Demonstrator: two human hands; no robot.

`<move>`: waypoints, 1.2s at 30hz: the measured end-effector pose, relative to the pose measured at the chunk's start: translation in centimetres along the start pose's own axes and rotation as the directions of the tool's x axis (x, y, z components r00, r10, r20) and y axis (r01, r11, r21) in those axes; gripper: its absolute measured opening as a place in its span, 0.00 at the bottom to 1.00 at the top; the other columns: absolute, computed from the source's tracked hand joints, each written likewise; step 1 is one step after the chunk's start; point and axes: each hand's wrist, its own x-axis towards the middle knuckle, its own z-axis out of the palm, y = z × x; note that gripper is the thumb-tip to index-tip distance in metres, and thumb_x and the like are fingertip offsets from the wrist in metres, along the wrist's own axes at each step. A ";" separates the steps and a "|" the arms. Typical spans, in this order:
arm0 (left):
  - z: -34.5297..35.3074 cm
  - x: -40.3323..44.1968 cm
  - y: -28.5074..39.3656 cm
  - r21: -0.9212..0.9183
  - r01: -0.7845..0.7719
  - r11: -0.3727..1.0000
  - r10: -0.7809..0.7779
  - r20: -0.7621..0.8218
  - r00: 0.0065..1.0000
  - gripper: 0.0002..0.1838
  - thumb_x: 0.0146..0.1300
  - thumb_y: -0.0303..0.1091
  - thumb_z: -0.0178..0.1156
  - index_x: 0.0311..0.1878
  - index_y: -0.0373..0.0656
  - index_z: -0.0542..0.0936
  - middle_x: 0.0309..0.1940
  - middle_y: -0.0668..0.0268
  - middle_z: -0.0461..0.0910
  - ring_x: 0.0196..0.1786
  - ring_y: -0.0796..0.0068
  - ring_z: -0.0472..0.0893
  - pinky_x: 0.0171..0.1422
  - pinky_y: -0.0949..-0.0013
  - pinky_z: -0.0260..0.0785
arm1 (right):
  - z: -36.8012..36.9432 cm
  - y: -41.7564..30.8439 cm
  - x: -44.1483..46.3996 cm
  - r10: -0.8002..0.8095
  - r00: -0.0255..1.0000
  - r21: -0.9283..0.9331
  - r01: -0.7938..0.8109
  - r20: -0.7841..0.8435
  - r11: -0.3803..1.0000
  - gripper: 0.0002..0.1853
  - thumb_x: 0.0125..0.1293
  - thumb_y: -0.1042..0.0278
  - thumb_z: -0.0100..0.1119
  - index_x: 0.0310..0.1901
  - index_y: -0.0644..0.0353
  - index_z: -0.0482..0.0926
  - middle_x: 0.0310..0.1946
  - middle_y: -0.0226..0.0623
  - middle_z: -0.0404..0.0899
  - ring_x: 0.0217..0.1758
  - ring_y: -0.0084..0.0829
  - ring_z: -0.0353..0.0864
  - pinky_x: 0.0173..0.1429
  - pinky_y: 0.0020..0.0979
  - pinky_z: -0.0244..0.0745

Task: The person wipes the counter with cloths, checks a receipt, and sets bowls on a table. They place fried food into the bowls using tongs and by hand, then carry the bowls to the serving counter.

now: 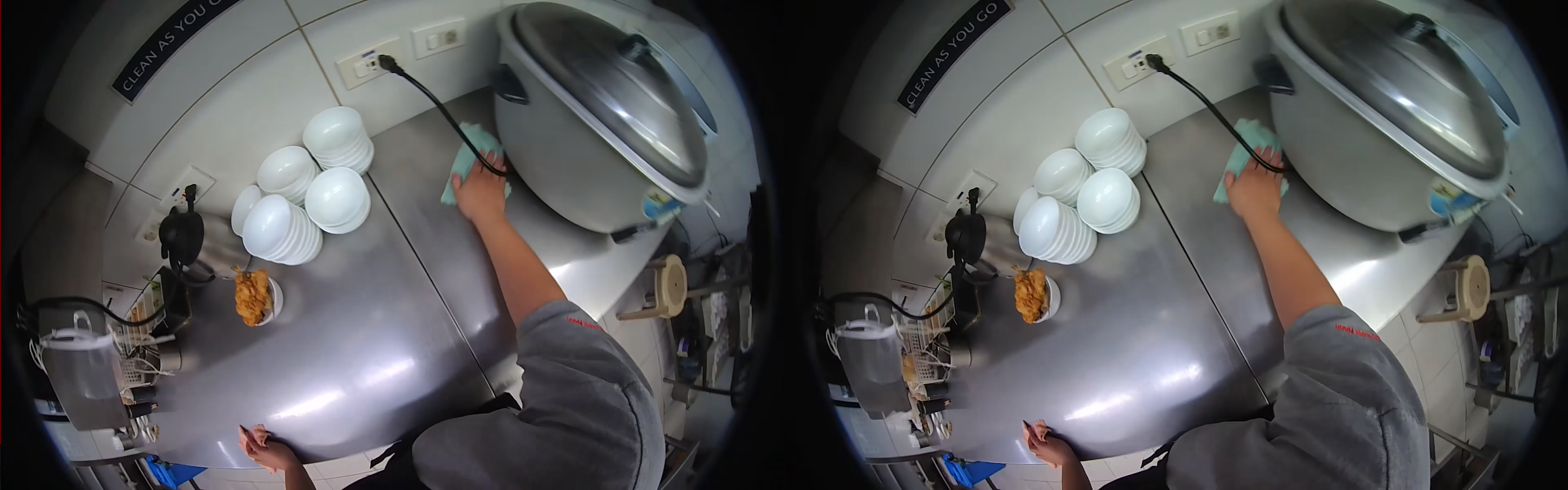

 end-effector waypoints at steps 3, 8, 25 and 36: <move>0.4 -0.1 -1.2 -0.080 0.029 0.996 -0.029 0.009 1.000 0.27 0.64 0.18 0.45 0.67 0.42 0.76 0.44 0.56 0.79 0.40 0.64 0.80 0.46 0.64 0.74 | -2.2 6.1 -9.2 -0.117 0.993 0.020 0.116 0.023 0.993 0.45 0.70 0.43 0.49 0.75 0.73 0.52 0.77 0.59 0.51 0.82 0.53 0.45 0.83 0.46 0.39; -0.4 -0.4 -0.2 -0.137 0.053 0.989 -0.055 -0.014 0.998 0.24 0.66 0.20 0.47 0.65 0.41 0.76 0.40 0.58 0.78 0.38 0.69 0.81 0.44 0.69 0.75 | -6.8 24.7 -17.3 0.078 0.997 -0.089 -0.080 -0.029 0.993 0.46 0.70 0.42 0.50 0.75 0.73 0.52 0.76 0.60 0.52 0.80 0.55 0.50 0.82 0.48 0.43; -9.5 -8.6 0.1 -0.899 0.357 0.256 0.010 0.372 0.928 0.19 0.73 0.31 0.43 0.55 0.29 0.78 0.37 0.68 0.74 0.42 0.76 0.72 0.60 0.73 0.66 | -4.2 8.6 -34.7 -0.679 0.734 0.386 0.626 0.002 0.678 0.30 0.70 0.64 0.48 0.71 0.65 0.64 0.75 0.53 0.59 0.78 0.50 0.58 0.77 0.47 0.55; -16.2 -26.9 -13.0 -0.733 0.504 0.457 -0.614 0.149 0.775 0.03 0.62 0.16 0.54 0.32 0.33 0.73 0.30 0.60 0.77 0.41 0.70 0.78 0.47 0.61 0.79 | -12.9 -8.8 7.7 -0.233 0.948 0.405 0.305 -0.217 0.862 0.26 0.77 0.46 0.44 0.61 0.61 0.70 0.57 0.52 0.78 0.63 0.50 0.76 0.63 0.58 0.67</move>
